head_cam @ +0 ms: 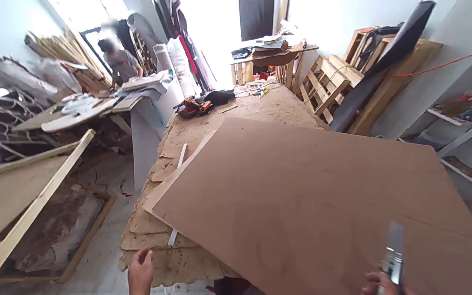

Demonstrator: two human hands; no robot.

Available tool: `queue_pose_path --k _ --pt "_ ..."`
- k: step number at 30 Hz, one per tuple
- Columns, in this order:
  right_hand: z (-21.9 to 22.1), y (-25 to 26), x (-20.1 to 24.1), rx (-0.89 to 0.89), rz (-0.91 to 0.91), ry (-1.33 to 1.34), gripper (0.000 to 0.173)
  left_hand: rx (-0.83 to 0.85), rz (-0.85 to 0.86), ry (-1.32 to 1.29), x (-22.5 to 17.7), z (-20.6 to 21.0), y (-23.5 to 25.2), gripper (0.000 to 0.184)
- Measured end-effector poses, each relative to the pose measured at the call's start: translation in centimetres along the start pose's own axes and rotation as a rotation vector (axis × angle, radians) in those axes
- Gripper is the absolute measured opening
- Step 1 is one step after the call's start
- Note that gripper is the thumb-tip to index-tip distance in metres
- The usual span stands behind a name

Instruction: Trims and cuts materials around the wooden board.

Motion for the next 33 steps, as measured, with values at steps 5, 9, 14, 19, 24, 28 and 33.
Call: queue_pose_path --k 5,9,14,19,24,28,33 --pt "16.7 -6.9 1.2 0.316 0.116 0.034 0.030 -0.004 0.081 -0.041 -0.2 -3.1 8.3 0.040" --pt "28.6 -11.9 2.3 0.655 0.054 -0.085 0.035 0.011 0.046 -0.171 1.2 -3.2 15.4 0.039" --pt "40.8 -16.4 4.3 0.991 -0.272 -0.551 0.029 0.118 -0.013 -0.216 1.9 -1.4 19.5 0.042" --pt "51.6 -19.8 5.2 1.078 -0.728 -1.137 0.035 0.201 -0.007 -0.129 1.6 0.1 19.9 0.049" --pt "60.1 -21.5 3.5 1.062 -0.882 -1.429 0.040 0.251 -0.027 -0.102 1.0 1.0 23.0 0.043" --pt "63.8 -21.8 2.5 1.061 -0.880 -1.521 0.040 0.291 -0.008 -0.195 1.7 1.7 23.7 0.040" --pt "65.4 -22.1 2.0 1.071 -0.886 -1.593 0.040 0.145 -0.061 -0.244 1.7 1.8 22.8 0.032"
Point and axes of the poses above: each hand's wrist, its own y-axis towards the middle knuckle, its own z-axis out of the palm, x = y × z, the point moved 4 cm from there along y, towards the middle knuckle, and after that the axes turned 1 degree about x, right-handed, at the moved point
